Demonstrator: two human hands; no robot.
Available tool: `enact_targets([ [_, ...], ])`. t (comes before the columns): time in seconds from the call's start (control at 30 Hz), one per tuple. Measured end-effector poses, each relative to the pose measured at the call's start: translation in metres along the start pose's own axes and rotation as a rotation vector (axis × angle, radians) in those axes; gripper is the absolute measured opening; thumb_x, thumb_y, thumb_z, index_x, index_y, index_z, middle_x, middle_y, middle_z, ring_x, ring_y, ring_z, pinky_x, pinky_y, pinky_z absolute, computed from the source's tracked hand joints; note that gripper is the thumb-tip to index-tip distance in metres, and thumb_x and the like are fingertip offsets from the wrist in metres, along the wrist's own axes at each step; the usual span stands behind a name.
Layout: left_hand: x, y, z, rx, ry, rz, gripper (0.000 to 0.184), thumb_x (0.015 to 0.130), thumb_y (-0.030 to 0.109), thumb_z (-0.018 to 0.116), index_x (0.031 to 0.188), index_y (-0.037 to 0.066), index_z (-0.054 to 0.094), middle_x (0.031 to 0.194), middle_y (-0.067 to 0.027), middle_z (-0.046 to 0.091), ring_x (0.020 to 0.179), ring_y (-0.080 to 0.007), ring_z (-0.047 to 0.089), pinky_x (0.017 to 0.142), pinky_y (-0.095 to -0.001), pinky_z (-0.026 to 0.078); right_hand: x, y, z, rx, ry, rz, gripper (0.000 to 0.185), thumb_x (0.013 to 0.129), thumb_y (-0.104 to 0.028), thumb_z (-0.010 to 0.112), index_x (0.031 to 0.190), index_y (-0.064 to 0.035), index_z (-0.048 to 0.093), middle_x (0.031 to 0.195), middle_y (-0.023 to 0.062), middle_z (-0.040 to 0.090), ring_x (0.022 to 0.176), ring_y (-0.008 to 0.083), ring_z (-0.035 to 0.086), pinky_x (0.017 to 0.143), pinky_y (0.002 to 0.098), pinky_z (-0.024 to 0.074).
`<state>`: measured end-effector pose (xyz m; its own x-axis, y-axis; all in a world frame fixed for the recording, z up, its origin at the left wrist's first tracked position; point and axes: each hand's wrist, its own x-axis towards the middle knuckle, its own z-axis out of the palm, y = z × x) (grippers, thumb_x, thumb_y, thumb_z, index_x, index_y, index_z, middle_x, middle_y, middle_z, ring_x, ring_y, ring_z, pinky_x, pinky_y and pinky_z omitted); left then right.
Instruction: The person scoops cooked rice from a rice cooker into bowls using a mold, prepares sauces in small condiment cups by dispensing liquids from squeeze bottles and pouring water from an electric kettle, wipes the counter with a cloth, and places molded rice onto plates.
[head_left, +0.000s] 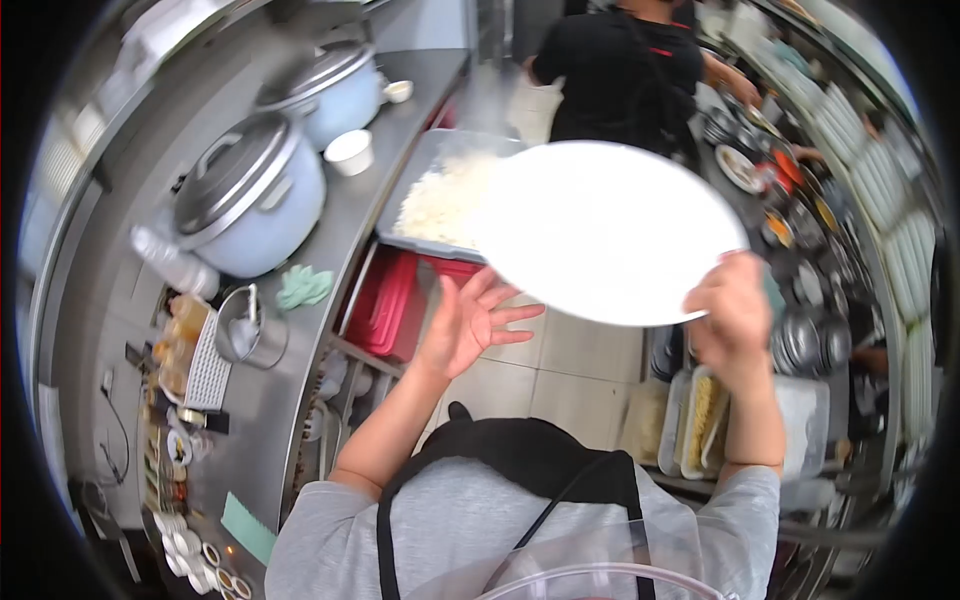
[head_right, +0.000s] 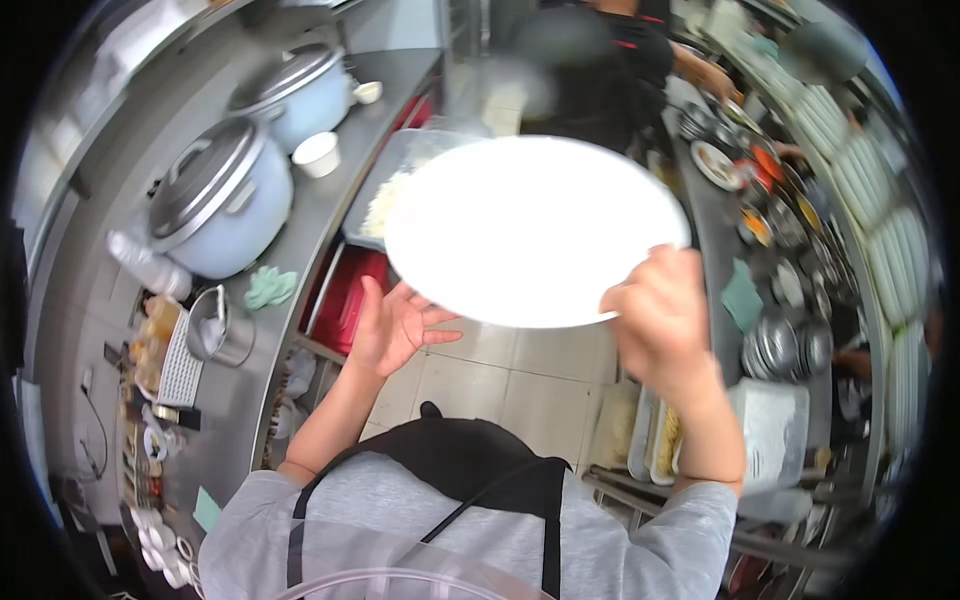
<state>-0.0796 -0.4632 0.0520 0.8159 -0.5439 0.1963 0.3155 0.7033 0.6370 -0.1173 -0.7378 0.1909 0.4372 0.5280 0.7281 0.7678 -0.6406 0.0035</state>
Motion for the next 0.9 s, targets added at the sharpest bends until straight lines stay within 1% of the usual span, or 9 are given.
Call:
enact_targets([
  [0.07,-0.019,0.035,-0.029,-0.164,0.128,0.039,0.08,0.081,0.064,0.034,0.133,0.005,0.023,0.129,-0.0187,0.037,0.113,-0.0335,0.044,0.089,-0.0472,0.042,0.014,0.002,0.078,0.192,-0.15,-0.062,0.019,0.052,-0.003,0.061,0.068,-0.0079,0.051,0.062,0.0046,0.038,0.066,0.0234,0.043,0.066,0.0341,0.0334],
  [0.13,-0.04,0.059,-0.073,-0.11,0.47,0.041,0.064,0.085,0.045,0.046,0.129,0.002,0.031,0.126,-0.0179,0.042,0.112,-0.032,0.046,0.092,-0.0443,0.04,0.02,-0.002,0.156,0.347,-0.208,-0.172,0.019,0.056,-0.005,0.062,0.07,-0.0091,0.051,0.064,0.0038,0.04,0.069,0.0229,0.044,0.074,0.037,0.0373],
  [0.2,-0.076,0.076,-0.123,-0.115,0.637,-0.018,0.053,0.079,0.019,0.051,0.124,-0.003,0.036,0.121,-0.0187,0.046,0.109,-0.0311,0.048,0.093,-0.0417,0.039,0.028,-0.013,0.219,0.444,-0.247,-0.232,0.019,0.057,-0.001,0.065,0.07,-0.0092,0.054,0.066,0.0021,0.043,0.07,0.0208,0.046,0.083,0.0406,0.0387],
  [0.4,-0.115,0.1,-0.195,-0.139,0.917,0.189,0.063,0.063,0.006,0.05,0.122,-0.008,0.033,0.117,-0.0236,0.047,0.107,-0.0365,0.048,0.093,-0.0463,0.04,0.114,0.026,0.316,0.653,-0.523,-0.24,0.031,0.063,-0.007,0.069,0.092,-0.0088,0.059,0.09,0.0048,0.056,0.09,0.019,0.052,0.091,0.0379,0.0362],
  [0.47,-0.114,0.105,-0.223,-0.109,0.983,0.247,0.064,0.063,0.007,0.051,0.122,-0.008,0.033,0.116,-0.0231,0.047,0.106,-0.0362,0.049,0.092,-0.0462,0.04,0.15,0.063,0.363,1.166,-0.613,0.23,0.037,0.07,-0.012,0.068,0.105,-0.0064,0.057,0.103,0.0041,0.057,0.101,0.0162,0.05,0.093,0.0336,0.0346],
  [0.53,-0.105,0.107,-0.245,-0.051,1.05,0.296,0.064,0.063,0.007,0.052,0.122,-0.008,0.034,0.116,-0.0222,0.048,0.105,-0.0357,0.049,0.092,-0.0462,0.04,0.17,0.098,0.451,1.31,-0.528,0.629,0.035,0.076,-0.018,0.065,0.107,-0.0061,0.056,0.104,0.0007,0.056,0.101,0.0127,0.049,0.089,0.0302,0.0366],
  [0.67,-0.068,0.123,-0.273,-0.051,1.187,0.31,0.064,0.063,0.008,0.052,0.122,-0.007,0.034,0.116,-0.0211,0.048,0.105,-0.0354,0.049,0.092,-0.0464,0.039,0.204,0.128,0.616,1.564,-0.479,1.133,0.035,0.078,-0.028,0.064,0.107,-0.0105,0.056,0.099,0.0,0.056,0.094,0.0123,0.049,0.08,0.0305,0.0391],
  [0.77,-0.037,0.128,-0.288,-0.074,1.256,0.374,0.063,0.063,0.009,0.052,0.122,-0.006,0.036,0.117,-0.0199,0.047,0.107,-0.0351,0.047,0.092,-0.0466,0.038,0.23,0.133,0.726,1.71,-0.446,1.32,0.039,0.073,-0.031,0.068,0.105,-0.0116,0.055,0.097,0.0004,0.056,0.091,0.0134,0.049,0.077,0.0311,0.0389],
  [0.9,-0.008,0.134,-0.301,-0.139,1.323,0.404,0.062,0.061,0.009,0.053,0.12,-0.005,0.038,0.116,-0.0176,0.049,0.107,-0.0323,0.047,0.094,-0.0428,0.037,0.268,0.12,0.775,1.568,-0.415,1.434,0.044,0.068,-0.033,0.072,0.103,-0.0118,0.055,0.095,0.0033,0.054,0.092,0.0162,0.048,0.078,0.0319,0.0369],
])
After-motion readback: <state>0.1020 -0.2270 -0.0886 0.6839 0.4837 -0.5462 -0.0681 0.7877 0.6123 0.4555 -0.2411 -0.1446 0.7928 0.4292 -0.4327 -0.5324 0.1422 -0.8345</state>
